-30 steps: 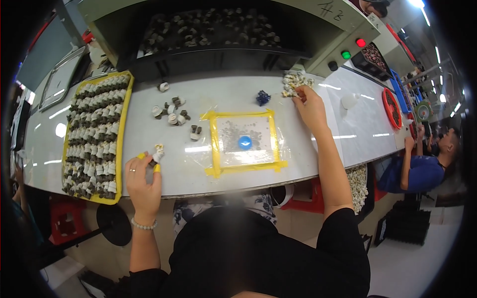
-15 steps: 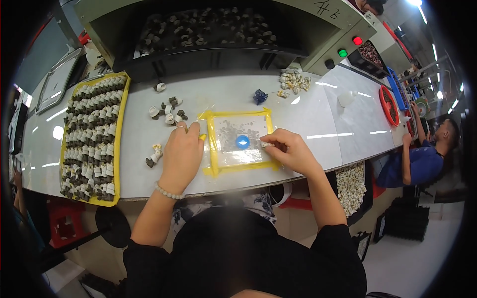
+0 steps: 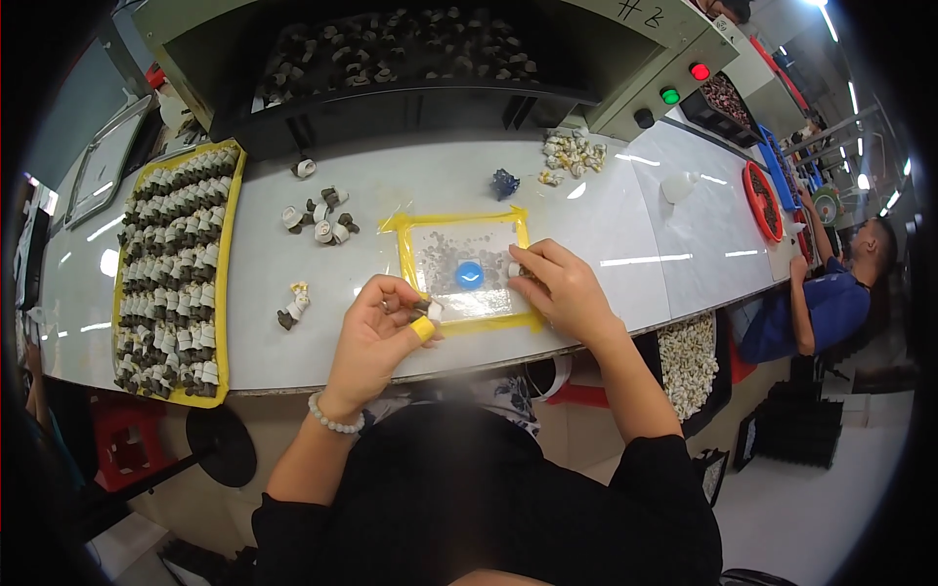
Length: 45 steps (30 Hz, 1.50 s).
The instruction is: The person applies adhesive from a small tube to plastic toy components, then arranges the components in a tray.
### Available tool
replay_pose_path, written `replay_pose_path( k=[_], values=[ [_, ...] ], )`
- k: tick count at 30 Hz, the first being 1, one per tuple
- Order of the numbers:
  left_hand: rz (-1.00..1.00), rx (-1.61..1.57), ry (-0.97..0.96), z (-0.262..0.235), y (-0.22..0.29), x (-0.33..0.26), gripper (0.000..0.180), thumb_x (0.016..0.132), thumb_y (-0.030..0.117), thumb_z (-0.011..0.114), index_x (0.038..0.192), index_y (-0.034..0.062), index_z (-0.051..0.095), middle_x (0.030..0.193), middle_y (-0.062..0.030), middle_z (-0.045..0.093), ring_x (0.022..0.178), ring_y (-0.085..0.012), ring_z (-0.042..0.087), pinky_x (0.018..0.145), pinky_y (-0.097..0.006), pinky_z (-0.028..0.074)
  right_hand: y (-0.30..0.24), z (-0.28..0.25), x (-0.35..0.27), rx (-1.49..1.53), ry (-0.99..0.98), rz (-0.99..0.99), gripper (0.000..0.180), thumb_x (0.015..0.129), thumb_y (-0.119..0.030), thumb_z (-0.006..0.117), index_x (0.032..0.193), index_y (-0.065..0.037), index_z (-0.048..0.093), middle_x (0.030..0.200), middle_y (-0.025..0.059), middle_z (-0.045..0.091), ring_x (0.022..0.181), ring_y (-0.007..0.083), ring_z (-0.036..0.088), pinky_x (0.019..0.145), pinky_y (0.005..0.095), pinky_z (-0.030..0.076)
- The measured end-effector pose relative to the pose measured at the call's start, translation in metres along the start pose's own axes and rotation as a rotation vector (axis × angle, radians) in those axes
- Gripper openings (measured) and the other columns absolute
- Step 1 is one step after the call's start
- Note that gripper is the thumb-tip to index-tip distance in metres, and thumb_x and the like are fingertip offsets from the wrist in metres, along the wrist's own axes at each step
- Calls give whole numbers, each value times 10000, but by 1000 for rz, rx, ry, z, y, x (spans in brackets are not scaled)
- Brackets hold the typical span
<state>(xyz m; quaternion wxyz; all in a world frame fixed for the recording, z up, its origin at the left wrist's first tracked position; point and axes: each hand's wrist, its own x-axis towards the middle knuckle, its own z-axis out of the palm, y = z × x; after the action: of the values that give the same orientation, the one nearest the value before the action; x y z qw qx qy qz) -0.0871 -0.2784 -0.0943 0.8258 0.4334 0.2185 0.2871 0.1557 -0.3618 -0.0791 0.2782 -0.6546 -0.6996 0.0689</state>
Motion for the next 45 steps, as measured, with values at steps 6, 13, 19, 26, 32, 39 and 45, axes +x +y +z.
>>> replay_pose_path(
  k=[6,13,19,26,32,39,45],
  values=[
    [40,-27,61,6,-17,3,315,814,-70,595,1112,-33,502,1060,-182,602,854,-200,624,794,-303,527,-3,1,7,66,-28,38,213,752,-79,696,948,-16,641,842,81,597,680,187,599,615,298,495],
    [56,-159,68,-1,-22,1,285,804,-60,620,1076,-53,535,1036,-192,616,825,-188,632,744,-290,533,-24,3,28,99,-133,10,180,745,-60,684,921,-34,659,836,83,603,698,211,604,624,302,493],
    [39,-177,94,3,-19,2,276,798,-80,614,1061,-57,536,1029,-184,615,828,-187,633,747,-296,537,-24,3,36,26,-192,-129,162,734,-55,667,893,-26,664,802,95,586,717,259,591,643,333,495],
    [106,-181,106,5,-18,3,275,799,-95,601,1064,-63,533,1003,-170,612,885,-224,637,838,-334,528,-28,3,40,-21,-232,-119,165,730,-56,667,891,-20,662,807,96,589,723,265,590,648,331,493],
    [78,-152,107,3,-21,3,273,802,-95,600,1064,-77,527,992,-179,617,885,-244,645,838,-344,530,-30,4,26,185,-141,88,197,753,-43,678,946,-11,657,817,82,599,714,187,594,661,267,484],
    [113,-113,115,2,-24,3,269,800,-100,605,1058,-83,528,1001,-191,618,900,-243,640,839,-349,537,-35,9,11,646,-121,271,211,809,-33,663,1010,24,631,951,73,595,819,129,572,723,252,481],
    [113,-106,96,0,-28,2,267,787,-91,631,1040,-80,549,1015,-190,619,924,-238,632,840,-348,537,-45,6,12,731,-159,268,224,801,-27,673,1015,25,630,952,72,594,822,127,573,721,241,476]
  ],
)
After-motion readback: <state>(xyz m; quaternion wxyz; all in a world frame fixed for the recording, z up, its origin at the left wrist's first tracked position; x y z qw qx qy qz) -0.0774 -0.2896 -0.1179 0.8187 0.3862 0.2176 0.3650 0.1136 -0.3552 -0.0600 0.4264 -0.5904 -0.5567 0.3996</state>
